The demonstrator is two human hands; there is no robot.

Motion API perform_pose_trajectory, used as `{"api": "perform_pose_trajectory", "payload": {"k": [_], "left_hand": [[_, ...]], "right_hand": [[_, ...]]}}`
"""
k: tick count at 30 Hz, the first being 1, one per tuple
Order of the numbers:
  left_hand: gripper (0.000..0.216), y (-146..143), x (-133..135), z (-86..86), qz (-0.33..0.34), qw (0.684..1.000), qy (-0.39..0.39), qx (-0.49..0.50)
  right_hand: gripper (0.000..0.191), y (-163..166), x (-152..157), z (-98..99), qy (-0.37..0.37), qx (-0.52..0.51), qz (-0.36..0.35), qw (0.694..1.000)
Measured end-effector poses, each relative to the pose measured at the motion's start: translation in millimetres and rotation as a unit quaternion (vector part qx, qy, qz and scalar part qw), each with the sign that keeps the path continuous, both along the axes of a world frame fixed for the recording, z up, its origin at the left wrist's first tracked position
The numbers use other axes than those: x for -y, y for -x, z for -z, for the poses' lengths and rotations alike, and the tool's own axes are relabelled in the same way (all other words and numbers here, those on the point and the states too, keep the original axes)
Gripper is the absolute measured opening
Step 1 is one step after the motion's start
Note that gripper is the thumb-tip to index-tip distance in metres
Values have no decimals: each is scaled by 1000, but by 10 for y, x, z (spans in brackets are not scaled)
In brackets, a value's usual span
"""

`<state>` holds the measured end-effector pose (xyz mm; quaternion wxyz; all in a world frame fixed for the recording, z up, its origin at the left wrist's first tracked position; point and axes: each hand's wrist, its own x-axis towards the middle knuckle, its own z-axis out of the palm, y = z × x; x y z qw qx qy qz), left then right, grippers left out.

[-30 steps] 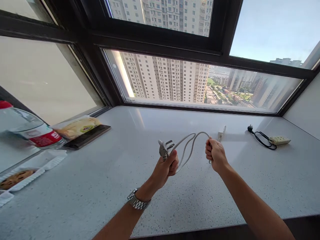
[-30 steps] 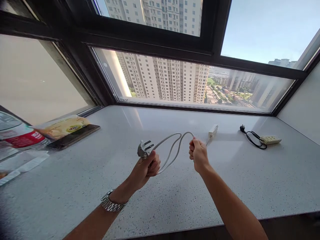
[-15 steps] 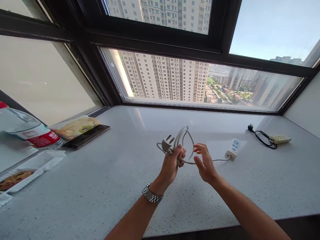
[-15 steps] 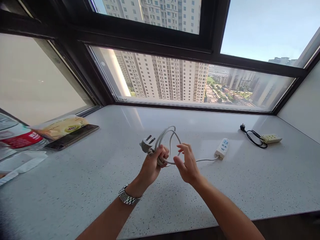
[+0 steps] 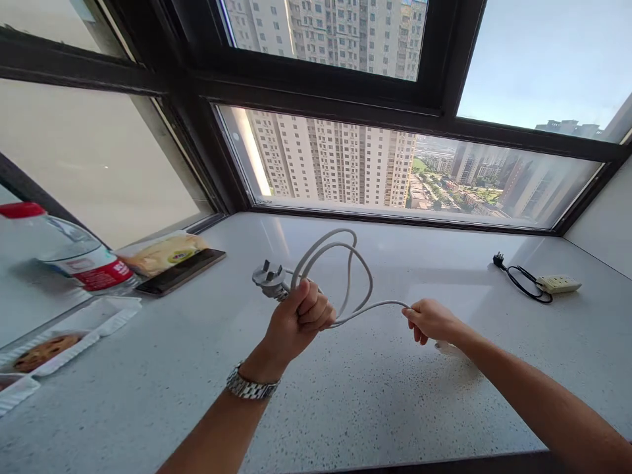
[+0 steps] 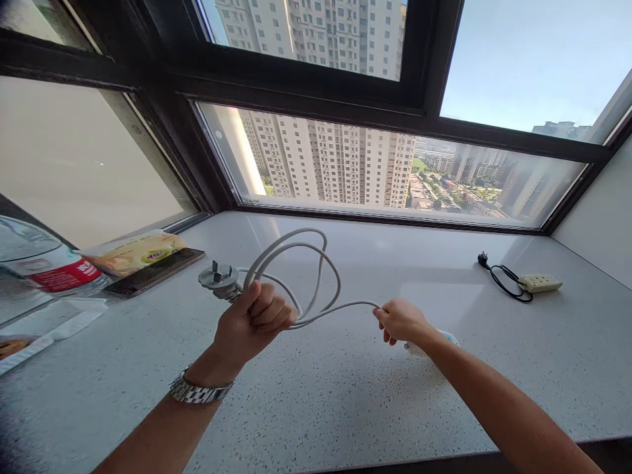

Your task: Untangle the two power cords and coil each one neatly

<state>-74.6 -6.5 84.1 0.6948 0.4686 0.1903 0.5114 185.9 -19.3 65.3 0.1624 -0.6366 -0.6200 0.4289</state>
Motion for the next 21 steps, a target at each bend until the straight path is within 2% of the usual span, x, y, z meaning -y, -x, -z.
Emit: {"api": "perform_pose_trajectory", "payload": {"k": [1, 3, 5, 8, 11, 13, 15, 17, 21], "left_hand": [[62, -51, 6, 1, -4, 1000, -26, -18], [66, -162, 17, 20, -7, 997, -63, -54], [68, -275, 29, 82, -12, 993, -83, -80], [66, -437, 42, 266, -17, 987, -94, -125], [57, -572, 40, 469, -9, 981, -89, -173], [49, -623, 31, 547, 3, 979, -77, -188], [40, -629, 18, 558, 26, 976, -71, -206], [34, -597, 6, 524, 87, 960, -81, -254], [30, -515, -8, 458, 246, 892, -94, -368]], "right_hand": [[44, 24, -67, -37, 41, -76, 46, 995], [38, 80, -183, -115, 90, -232, 133, 960], [34, 162, -253, -189, 80, -336, 198, 917], [30, 353, -257, -270, 34, -406, 233, 883], [33, 572, -182, -308, 45, -506, 281, 814], [39, 681, -121, -314, 57, -552, 299, 776], [42, 734, -70, -308, 75, -562, 280, 775], [37, 737, -33, -284, 112, -558, 227, 791], [24, 709, 3, -175, 156, -519, 104, 834]]}}
